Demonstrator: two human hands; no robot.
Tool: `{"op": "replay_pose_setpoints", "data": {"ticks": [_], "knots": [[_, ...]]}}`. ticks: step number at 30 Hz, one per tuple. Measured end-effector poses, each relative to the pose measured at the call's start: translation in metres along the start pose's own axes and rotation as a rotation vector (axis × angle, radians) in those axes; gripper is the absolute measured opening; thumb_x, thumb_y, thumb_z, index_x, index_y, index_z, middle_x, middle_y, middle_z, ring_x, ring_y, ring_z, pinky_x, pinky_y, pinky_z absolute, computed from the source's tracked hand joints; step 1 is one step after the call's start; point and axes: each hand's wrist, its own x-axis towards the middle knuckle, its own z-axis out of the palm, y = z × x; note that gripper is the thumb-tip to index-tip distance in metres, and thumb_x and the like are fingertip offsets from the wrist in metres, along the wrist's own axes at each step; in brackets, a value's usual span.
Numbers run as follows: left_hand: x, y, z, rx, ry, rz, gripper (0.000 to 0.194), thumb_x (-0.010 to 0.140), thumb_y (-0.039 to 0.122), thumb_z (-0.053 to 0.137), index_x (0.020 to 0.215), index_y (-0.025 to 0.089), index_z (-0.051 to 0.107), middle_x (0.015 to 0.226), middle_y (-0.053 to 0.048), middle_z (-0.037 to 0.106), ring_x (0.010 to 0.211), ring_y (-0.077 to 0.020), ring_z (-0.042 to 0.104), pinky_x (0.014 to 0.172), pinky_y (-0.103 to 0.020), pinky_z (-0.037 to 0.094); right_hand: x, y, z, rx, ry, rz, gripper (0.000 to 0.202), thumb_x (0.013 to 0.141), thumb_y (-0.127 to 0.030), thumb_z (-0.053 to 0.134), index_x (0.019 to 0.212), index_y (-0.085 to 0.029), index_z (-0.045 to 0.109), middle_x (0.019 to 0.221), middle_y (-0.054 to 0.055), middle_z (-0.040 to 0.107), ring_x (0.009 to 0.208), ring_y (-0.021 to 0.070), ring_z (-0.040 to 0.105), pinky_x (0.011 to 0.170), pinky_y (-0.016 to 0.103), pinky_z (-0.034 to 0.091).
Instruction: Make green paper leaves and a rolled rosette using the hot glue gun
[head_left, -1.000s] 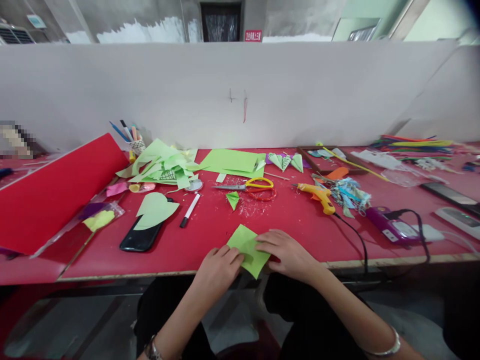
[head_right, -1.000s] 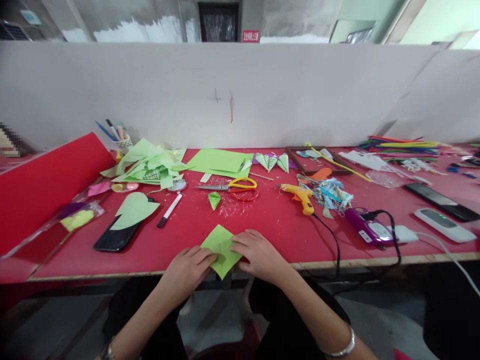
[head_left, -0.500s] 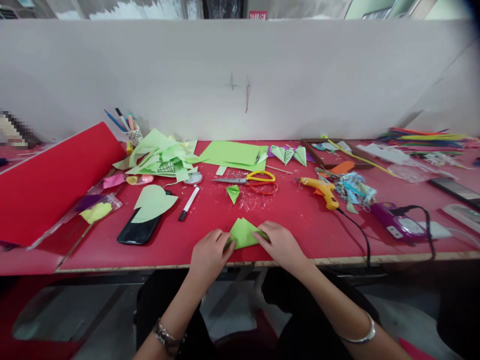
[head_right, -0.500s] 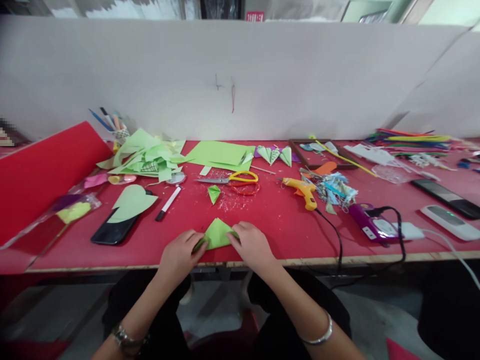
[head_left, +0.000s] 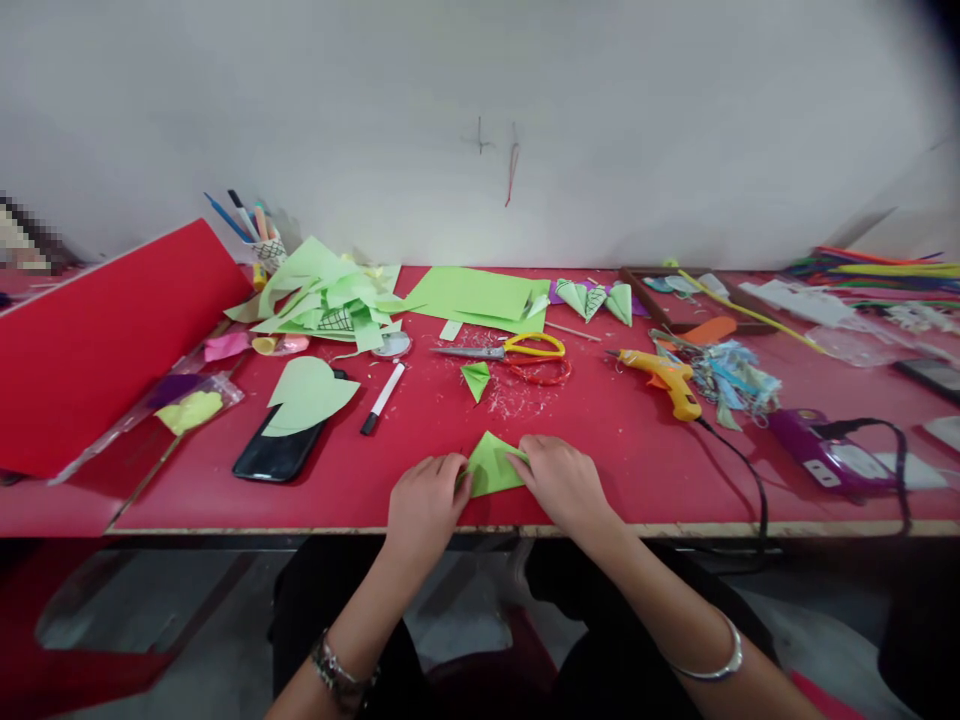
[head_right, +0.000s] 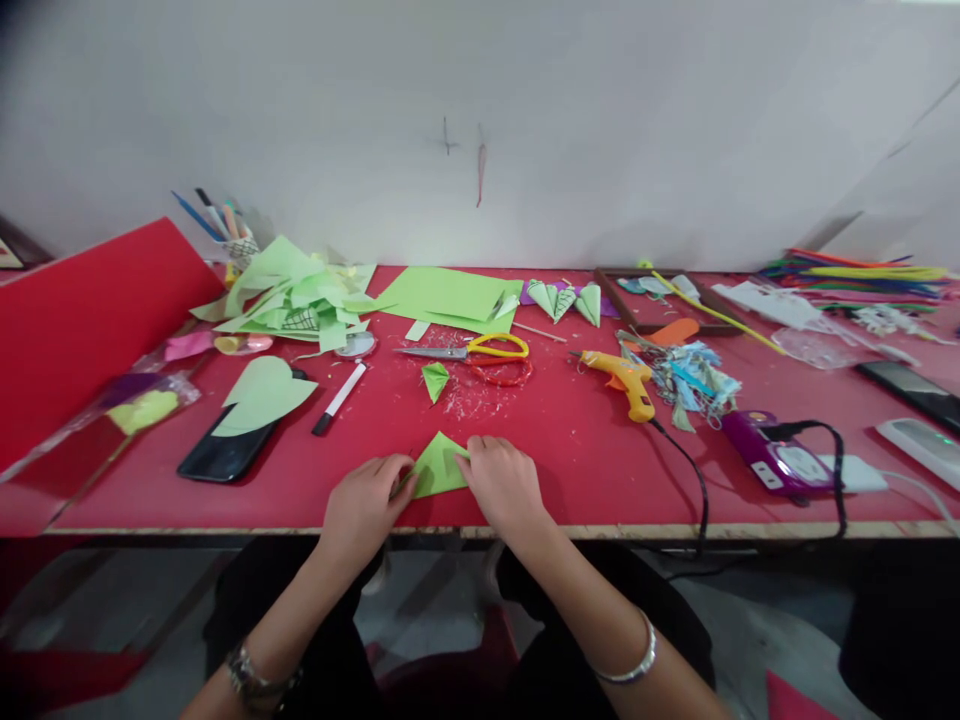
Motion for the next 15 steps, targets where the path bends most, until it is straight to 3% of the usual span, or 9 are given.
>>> {"op": "replay_pose_setpoints", "data": {"ticks": [5,9,15], "knots": [[-0.002,0.001,0.002,0.014,-0.011,-0.009,0.017,0.085,0.023,0.039,0.094,0.017,0.053,0.083,-0.004,0.063,0.075,-0.0175,0.058,0.065,-0.027,0.043,0.002,-0.002,-0.001,-0.013,-0.029,0.022,0.025,0.086,-0.035,0.040,0.083,-0.016,0.056,0.078,0.007,0.063,0.075,0.0185,0.060,0.051,0.022,0.033],[-0.003,-0.002,0.002,0.059,0.010,0.003,0.024,0.087,0.022,0.035,0.106,0.018,0.050,0.095,-0.006,0.058,0.076,-0.0163,0.059,0.062,-0.025,0.045,0.003,-0.004,-0.001,-0.024,-0.040,0.029,0.024,0.087,-0.034,0.039,0.086,-0.016,0.056,0.078,0.007,0.063,0.076,0.0186,0.060,0.052,0.022,0.035],[-0.001,-0.027,-0.007,-0.023,-0.089,0.237,0.028,0.087,0.023,0.037,0.112,0.020,0.048,0.100,-0.006,0.051,0.082,-0.0150,0.055,0.070,-0.026,0.046,0.004,-0.004,0.000,-0.038,-0.057,0.022,0.025,0.087,-0.034,0.037,0.089,-0.017,0.055,0.080,0.007,0.063,0.078,0.0186,0.060,0.054,0.022,0.037]]}}
